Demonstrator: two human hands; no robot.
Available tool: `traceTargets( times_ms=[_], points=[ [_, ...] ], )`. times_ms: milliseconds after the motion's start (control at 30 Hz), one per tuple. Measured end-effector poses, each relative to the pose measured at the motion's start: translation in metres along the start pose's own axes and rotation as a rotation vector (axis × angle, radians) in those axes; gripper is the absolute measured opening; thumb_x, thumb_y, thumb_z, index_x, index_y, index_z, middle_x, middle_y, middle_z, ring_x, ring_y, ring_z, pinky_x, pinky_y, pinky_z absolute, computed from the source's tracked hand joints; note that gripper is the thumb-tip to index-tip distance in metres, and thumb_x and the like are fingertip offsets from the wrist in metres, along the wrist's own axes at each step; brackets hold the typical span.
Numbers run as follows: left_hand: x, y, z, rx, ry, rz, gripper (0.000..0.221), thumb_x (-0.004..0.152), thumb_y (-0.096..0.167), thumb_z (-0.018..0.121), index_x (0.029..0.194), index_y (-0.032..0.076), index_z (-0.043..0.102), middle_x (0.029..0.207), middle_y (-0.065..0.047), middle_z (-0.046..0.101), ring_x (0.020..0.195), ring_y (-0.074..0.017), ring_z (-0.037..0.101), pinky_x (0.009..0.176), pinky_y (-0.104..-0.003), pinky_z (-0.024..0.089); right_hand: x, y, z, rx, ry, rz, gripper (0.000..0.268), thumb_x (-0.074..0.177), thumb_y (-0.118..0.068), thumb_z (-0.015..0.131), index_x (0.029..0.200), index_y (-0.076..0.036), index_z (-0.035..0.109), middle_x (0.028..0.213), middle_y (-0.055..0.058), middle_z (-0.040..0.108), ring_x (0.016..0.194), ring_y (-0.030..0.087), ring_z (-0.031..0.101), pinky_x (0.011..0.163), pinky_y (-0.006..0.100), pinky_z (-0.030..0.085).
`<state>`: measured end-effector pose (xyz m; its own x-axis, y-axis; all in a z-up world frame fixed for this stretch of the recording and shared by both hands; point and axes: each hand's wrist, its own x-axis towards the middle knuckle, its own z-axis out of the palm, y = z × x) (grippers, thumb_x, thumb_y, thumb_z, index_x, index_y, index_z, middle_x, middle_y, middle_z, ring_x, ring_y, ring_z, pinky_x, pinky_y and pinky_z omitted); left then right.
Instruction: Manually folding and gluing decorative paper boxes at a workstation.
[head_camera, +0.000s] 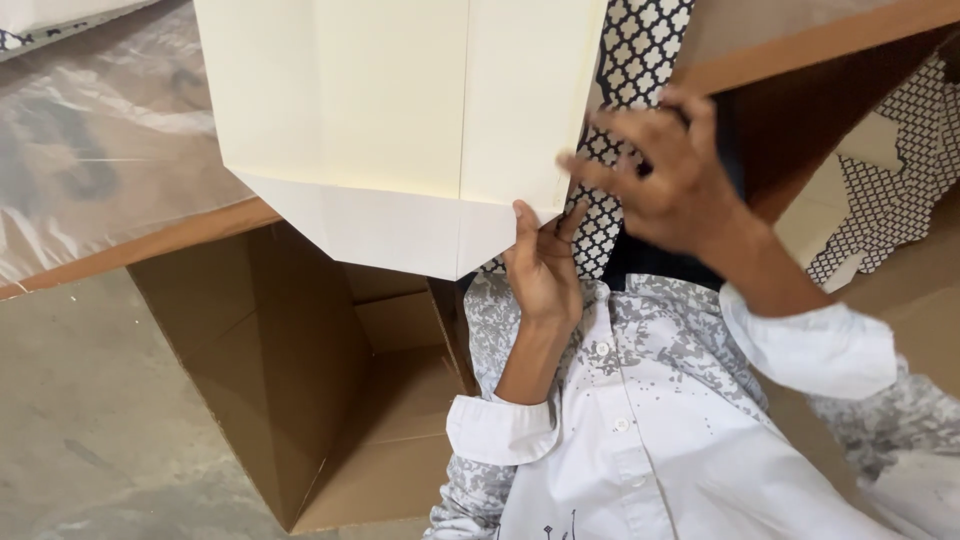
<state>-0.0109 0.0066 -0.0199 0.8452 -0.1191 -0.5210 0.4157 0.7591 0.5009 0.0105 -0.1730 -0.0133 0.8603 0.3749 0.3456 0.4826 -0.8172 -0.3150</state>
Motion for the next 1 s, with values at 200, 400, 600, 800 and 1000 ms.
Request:
traceTargets(
  times_ms=[200, 400, 600, 800, 1000],
  points=[
    [-0.001, 0.007, 0.008, 0.067, -0.011, 0.019, 0.054, 0.110, 0.034, 0.047, 0.151, 0.000, 0.038, 0.136, -0.016, 0.061, 0.128, -0.0288, 0.061, 0.103, -0.045, 0.055, 0.045, 0.068, -0.017, -0.421, 0.098, -0.039, 0.068, 0.094, 0.008, 0.058, 0.153, -0.025, 0.057, 0.142, 0.014, 0.057, 0.134, 0.029, 0.053, 0.107, 0.055, 0.033],
    [0.001, 0.003, 0.003, 0.032, -0.008, 0.027, 0.049, 0.112, 0.032, 0.047, 0.148, -0.001, 0.041, 0.133, -0.017, 0.064, 0.125, -0.0269, 0.063, 0.104, -0.046, 0.055, 0.042, 0.065, -0.008, -0.232, 0.104, -0.014, 0.071, 0.087, 0.018, 0.049, 0.147, -0.019, 0.056, 0.143, 0.017, 0.059, 0.132, 0.034, 0.055, 0.101, 0.053, 0.040],
    [0.002, -0.001, 0.002, -0.042, 0.026, 0.013, 0.046, 0.111, 0.030, 0.049, 0.147, 0.002, 0.043, 0.134, -0.013, 0.061, 0.121, -0.0234, 0.062, 0.103, -0.046, 0.055, 0.001, -0.005, 0.014, -0.071, 0.027, 0.101, 0.062, 0.094, 0.013, 0.056, 0.148, -0.017, 0.062, 0.129, 0.007, 0.070, 0.122, 0.024, 0.063, 0.111, 0.050, 0.034],
    [0.000, 0.008, 0.008, -0.002, 0.019, 0.009, 0.048, 0.112, 0.031, 0.048, 0.148, 0.000, 0.042, 0.137, -0.015, 0.059, 0.124, -0.0229, 0.061, 0.105, -0.042, 0.054, -0.005, -0.040, -0.005, 0.067, -0.013, 0.157, 0.059, 0.087, 0.010, 0.059, 0.139, -0.016, 0.066, 0.123, 0.003, 0.071, 0.117, 0.022, 0.063, 0.111, 0.049, 0.030],
    [0.000, 0.003, 0.003, -0.012, 0.035, 0.006, 0.048, 0.112, 0.032, 0.048, 0.148, 0.001, 0.042, 0.135, -0.014, 0.059, 0.122, -0.0221, 0.061, 0.106, -0.041, 0.054, -0.007, -0.032, -0.011, 0.008, -0.029, 0.050, 0.055, 0.094, 0.008, 0.065, 0.138, -0.024, 0.068, 0.126, 0.001, 0.070, 0.112, 0.019, 0.064, 0.113, 0.049, 0.030]
  ],
)
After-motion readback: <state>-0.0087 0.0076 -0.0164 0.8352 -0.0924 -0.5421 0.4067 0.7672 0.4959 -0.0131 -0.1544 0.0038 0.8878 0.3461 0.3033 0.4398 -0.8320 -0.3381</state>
